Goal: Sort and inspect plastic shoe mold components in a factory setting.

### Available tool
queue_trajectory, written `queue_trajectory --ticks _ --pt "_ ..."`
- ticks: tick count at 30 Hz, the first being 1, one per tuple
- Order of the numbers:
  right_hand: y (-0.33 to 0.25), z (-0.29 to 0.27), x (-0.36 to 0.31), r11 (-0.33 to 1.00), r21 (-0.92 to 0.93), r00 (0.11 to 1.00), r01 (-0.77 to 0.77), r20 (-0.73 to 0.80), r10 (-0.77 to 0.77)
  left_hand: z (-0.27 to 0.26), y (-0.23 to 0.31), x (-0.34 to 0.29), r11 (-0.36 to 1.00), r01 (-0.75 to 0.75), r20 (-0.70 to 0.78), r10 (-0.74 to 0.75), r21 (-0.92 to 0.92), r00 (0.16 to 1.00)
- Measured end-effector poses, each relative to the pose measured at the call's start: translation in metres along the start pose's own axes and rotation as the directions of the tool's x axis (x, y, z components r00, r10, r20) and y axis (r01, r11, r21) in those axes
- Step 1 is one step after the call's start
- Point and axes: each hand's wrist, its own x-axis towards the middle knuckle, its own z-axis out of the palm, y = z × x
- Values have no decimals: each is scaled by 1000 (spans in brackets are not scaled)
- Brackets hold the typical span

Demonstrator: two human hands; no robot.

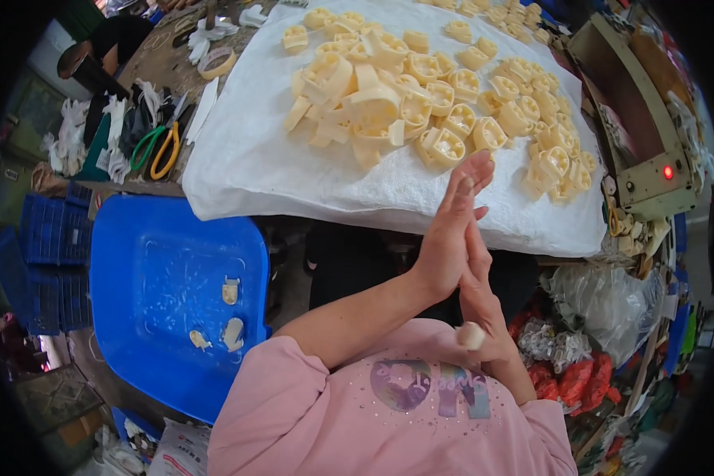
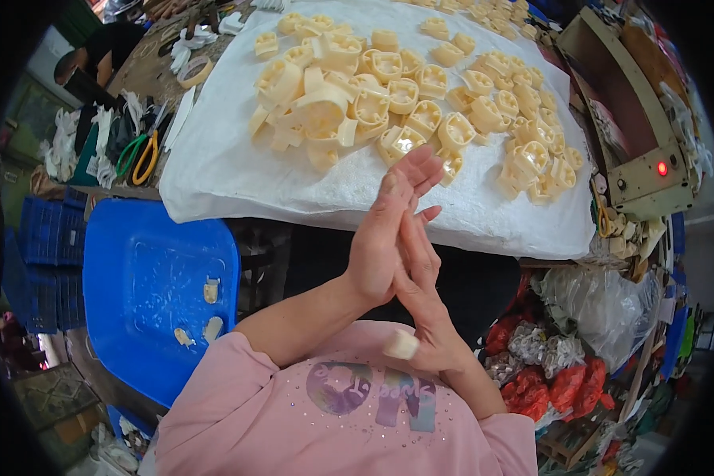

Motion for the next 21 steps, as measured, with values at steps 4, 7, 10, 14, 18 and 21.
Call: queue_trajectory --ticks 4,7,10,14,18,21 --pt "7 9 -34 939 237 928 -251 -218 303 -3 -24 -2 982 -161 -15 163 96 987" --pt "3 11 -27 842 381 802 -382 -315 507 16 -27 11 984 -176 -13 176 21 984" --pt "23 -2 -34 884 326 864 -335 -269 426 12 -53 24 977 -206 -8 207 50 978" --pt "26 -21 2 969 -7 962 -248 -119 245 -14 -62 11 926 -228 135 196 302 971" --pt "41 -68 31 992 -46 946 -118 -308 99 -35 -47 14 856 -193 146 139 479 979" --pt "52 -141 -4 924 -202 814 -326 -557 165 -22 -57 31 465 -379 357 140 800 924"
